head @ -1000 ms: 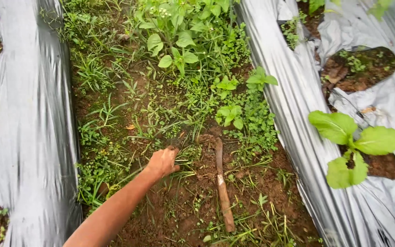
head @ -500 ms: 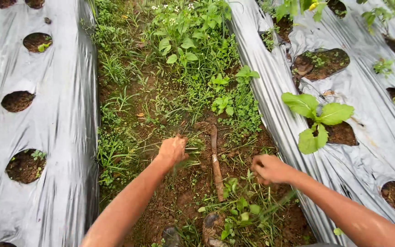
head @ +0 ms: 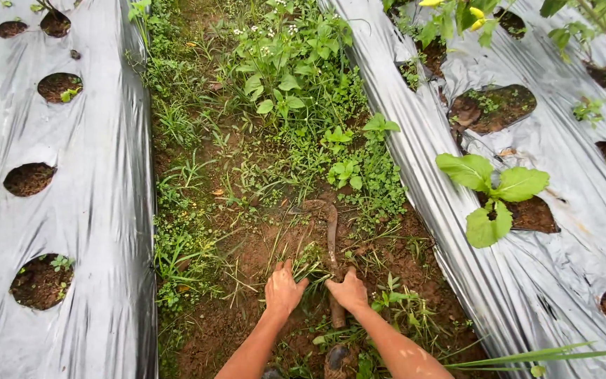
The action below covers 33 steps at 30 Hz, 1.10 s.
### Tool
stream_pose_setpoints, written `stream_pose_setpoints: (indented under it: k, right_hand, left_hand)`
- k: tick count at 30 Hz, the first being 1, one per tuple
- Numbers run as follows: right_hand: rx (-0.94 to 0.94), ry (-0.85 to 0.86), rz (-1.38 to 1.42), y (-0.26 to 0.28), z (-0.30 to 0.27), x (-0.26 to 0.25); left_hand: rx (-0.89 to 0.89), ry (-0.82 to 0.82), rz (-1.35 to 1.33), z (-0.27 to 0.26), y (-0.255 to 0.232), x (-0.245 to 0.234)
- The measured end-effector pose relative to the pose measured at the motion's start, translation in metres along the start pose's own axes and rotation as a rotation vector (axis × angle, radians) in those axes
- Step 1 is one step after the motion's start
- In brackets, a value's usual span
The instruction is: The person uses a hand hoe to loosen soil and uproot weeds between rows of plants covered with plastic mulch. They then gather the uprooted weeds by hand, shake off excess soil, and discard them.
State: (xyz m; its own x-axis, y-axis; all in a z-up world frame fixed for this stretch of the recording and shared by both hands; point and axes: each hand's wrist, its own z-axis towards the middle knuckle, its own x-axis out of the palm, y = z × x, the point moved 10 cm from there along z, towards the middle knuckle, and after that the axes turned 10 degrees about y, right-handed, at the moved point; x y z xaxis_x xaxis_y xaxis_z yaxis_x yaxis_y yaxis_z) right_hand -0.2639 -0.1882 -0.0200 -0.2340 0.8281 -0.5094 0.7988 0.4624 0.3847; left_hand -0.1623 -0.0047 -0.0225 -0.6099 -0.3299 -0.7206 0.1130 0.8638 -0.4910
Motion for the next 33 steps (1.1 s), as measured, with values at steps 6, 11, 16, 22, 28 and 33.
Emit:
stream_pose_setpoints:
  k: [6,11,16,22,28,33]
  right_hand:
    - [0.006,-0.062,0.496,-0.010,-0.008,0.026]
    - [-0.086,-0.386,0.827,-0.026,-0.067,0.053]
    - [0.004,-0.760,1.198,-0.081,-0.071,0.064]
    - [0.117,-0.799,1.030,-0.086,-0.058,0.033]
    - [0.120,-0.744,1.084,-0.066,-0.056,0.027]
    - [0.178,-0.618,1.111,-0.075,-0.050,0.057]
  left_hand:
    - [-0.203,-0.083,-0.272,0.006,0.044,-0.006]
    - [-0.331,-0.163,-0.376,-0.006,0.078,0.001]
    - [-0.358,-0.087,-0.371,-0.022,0.069,0.010]
    - [-0.278,0.066,-0.393,-0.035,0.038,0.043]
    - [-0.239,0.038,-0.360,-0.016,0.051,0.064]
    - [-0.292,0.069,-0.423,-0.041,0.056,0.057]
